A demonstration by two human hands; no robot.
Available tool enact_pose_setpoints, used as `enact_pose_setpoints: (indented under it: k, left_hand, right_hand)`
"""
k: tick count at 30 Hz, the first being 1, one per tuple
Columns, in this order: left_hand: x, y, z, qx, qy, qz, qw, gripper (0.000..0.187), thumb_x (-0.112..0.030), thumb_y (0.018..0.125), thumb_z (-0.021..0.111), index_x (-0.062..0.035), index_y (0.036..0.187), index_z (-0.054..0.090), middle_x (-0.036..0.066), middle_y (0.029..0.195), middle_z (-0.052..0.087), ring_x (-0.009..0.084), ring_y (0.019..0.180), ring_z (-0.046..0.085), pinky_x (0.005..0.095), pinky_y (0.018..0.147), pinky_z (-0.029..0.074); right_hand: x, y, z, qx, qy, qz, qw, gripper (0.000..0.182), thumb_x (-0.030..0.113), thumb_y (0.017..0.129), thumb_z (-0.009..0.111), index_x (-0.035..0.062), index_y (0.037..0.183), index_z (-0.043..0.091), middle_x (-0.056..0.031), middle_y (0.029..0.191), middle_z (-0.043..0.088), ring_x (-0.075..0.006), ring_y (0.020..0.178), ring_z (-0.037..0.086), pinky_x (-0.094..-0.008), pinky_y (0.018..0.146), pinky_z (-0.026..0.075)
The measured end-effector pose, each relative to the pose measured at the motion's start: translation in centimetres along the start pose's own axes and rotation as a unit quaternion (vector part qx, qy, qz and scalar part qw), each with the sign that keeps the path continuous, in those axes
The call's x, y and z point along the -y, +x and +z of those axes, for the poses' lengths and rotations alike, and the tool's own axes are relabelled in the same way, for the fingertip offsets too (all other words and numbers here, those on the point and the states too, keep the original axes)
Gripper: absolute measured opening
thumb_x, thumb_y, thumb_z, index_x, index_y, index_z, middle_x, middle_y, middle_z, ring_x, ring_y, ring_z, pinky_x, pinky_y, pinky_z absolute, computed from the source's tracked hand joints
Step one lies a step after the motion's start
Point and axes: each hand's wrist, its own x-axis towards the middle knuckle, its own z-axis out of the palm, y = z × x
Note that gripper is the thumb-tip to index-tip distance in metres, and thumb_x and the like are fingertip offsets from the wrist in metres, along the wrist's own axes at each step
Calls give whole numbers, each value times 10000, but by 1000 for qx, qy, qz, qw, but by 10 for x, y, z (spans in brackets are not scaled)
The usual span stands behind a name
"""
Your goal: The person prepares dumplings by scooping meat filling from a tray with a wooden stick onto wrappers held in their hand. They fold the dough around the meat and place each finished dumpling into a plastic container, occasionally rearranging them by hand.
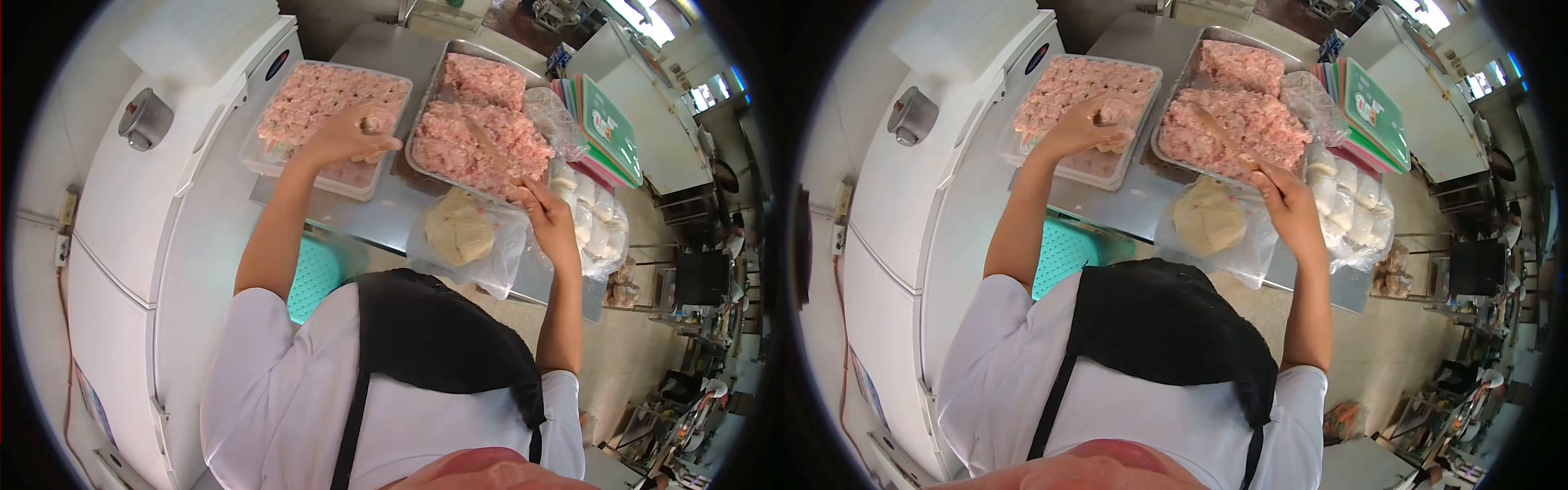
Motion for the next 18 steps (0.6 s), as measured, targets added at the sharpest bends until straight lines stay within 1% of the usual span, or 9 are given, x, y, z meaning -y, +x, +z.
enact_pose_setpoints:
  k: [2,4,5,6,8,11,12,15,18]
  left_hand:
    - [38,-10,-7,-46,56,15,997,568,-236,713,771,-25,1203,576,175,1136,619,289,1064,596,374,929,455]
    - [44,-32,-2,-68,168,7,983,569,-226,708,763,-30,1207,570,177,1166,602,322,1088,576,392,950,443]
    - [46,-41,0,-79,223,4,972,570,-221,706,759,-33,1209,568,177,1181,594,339,1101,566,401,960,437]
    - [49,-44,3,-52,203,-4,978,589,-216,708,755,-33,1229,550,190,1198,582,353,1114,554,410,968,429]
    - [52,-46,16,0,161,-23,987,627,-206,713,748,-33,1269,515,217,1232,558,382,1141,529,427,985,414]
    - [63,-46,41,-44,85,54,994,683,-180,723,731,-4,1317,444,261,1212,550,409,1133,520,444,978,413]
    - [67,-45,46,-52,110,52,991,693,-172,728,725,13,1323,423,273,1211,545,410,1131,520,446,977,412]
    - [74,-41,56,-67,165,52,983,699,-147,741,708,58,1325,383,300,1192,543,415,1111,529,455,955,421]
    - [71,-35,57,-65,178,51,981,663,-118,747,690,79,1303,388,312,1121,565,430,1057,554,471,890,450]
  right_hand:
    - [-8,-13,8,-13,23,91,995,304,183,956,586,-9,1189,621,25,756,551,-45,661,477,-204,575,384]
    - [-8,-20,19,-31,46,114,992,302,218,955,598,9,1168,642,28,776,507,-49,682,426,-206,605,341]
    - [-4,-24,22,-35,53,132,989,301,219,948,605,3,1153,645,-22,864,585,-84,768,496,-233,700,397]
    - [1,-28,26,-38,60,150,986,300,220,942,613,-3,1139,649,-73,952,663,-119,854,565,-259,795,453]
    - [1,-34,32,-35,55,150,986,285,212,941,613,2,1129,655,-73,968,671,-116,860,569,-263,796,456]
    - [-6,-42,39,-55,39,156,985,268,198,940,612,6,1120,661,-67,960,675,-112,861,572,-262,793,457]
    - [-8,-45,41,-67,32,160,984,263,194,939,612,7,1117,662,-63,952,676,-111,859,573,-261,791,457]
    - [-11,-53,45,-93,22,126,987,279,232,956,602,25,1132,664,85,678,440,-14,580,356,-181,507,286]
    - [-4,-57,45,-100,23,149,983,274,227,956,601,23,1127,666,82,686,449,-14,588,359,-180,513,292]
